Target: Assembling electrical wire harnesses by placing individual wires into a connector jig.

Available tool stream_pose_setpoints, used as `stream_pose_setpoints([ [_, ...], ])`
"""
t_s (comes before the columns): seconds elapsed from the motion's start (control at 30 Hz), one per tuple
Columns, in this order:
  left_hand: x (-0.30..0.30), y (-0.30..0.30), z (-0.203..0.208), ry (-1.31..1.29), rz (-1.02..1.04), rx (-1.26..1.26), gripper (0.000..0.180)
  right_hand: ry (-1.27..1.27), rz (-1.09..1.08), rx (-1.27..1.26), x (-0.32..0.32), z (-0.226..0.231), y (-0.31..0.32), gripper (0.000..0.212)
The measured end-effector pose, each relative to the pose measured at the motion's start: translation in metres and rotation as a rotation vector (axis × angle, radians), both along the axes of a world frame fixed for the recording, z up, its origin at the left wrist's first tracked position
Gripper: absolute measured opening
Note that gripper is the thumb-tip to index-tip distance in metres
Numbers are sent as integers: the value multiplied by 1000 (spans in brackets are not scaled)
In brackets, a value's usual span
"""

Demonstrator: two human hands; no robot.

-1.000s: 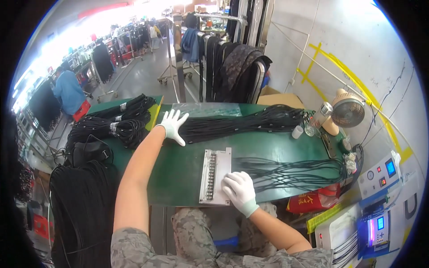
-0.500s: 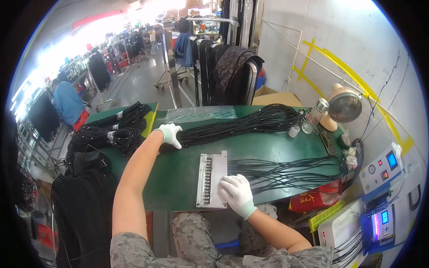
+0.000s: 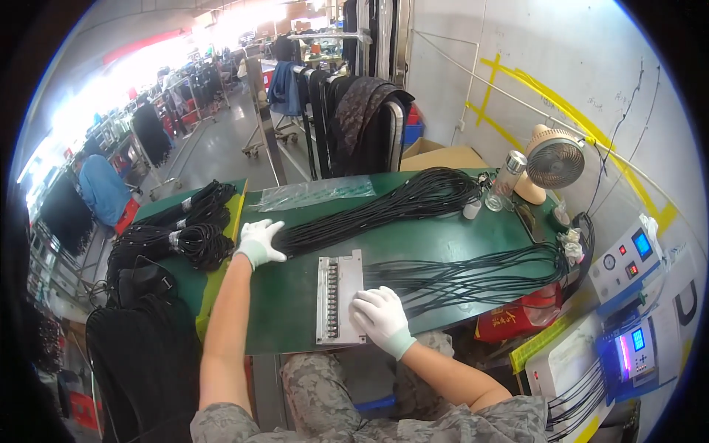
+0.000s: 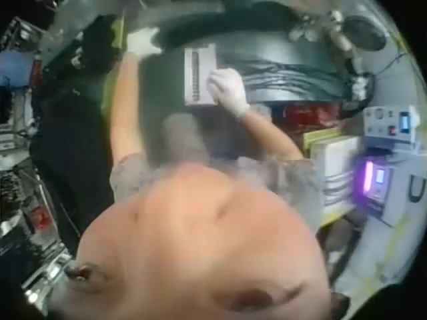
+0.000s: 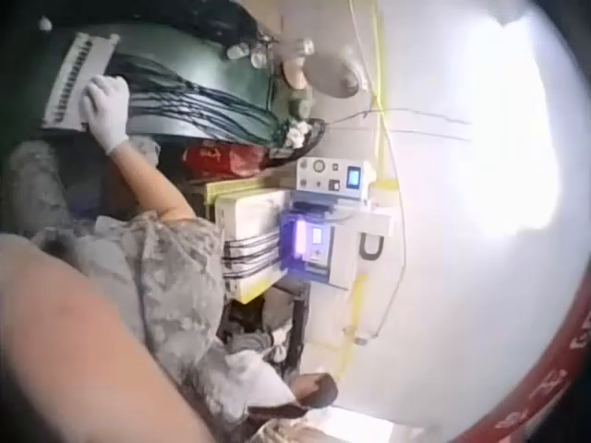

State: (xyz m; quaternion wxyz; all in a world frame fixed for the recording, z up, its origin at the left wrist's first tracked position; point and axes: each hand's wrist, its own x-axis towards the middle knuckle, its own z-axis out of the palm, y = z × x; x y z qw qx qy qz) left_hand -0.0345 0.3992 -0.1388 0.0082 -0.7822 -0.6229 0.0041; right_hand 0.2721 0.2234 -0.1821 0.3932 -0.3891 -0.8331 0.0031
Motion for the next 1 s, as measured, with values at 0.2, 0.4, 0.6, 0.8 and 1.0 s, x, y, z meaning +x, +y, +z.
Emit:
stream_pose_setpoints([
  [0.2, 87, -49, -3, -790, -251, 254, 73, -3, -9, 7, 4, -7, 5, 22],
  [0.4, 141, -74, -36, -1205, -231, 159, 58, 30, 13, 7, -4, 1, -1, 21],
  [0.6, 140, -82, -42, -1521, -104, -9, 51, 35, 27, -5, 2, -6, 2, 18],
  [0.8, 105, -85, -79, -1592, 147, 66, 40, 40, 34, -9, -2, -3, 1, 18],
  [1.0, 113, -88, -83, -1434, 51, 120, 35, 68, 22, -29, 4, -6, 5, 18],
])
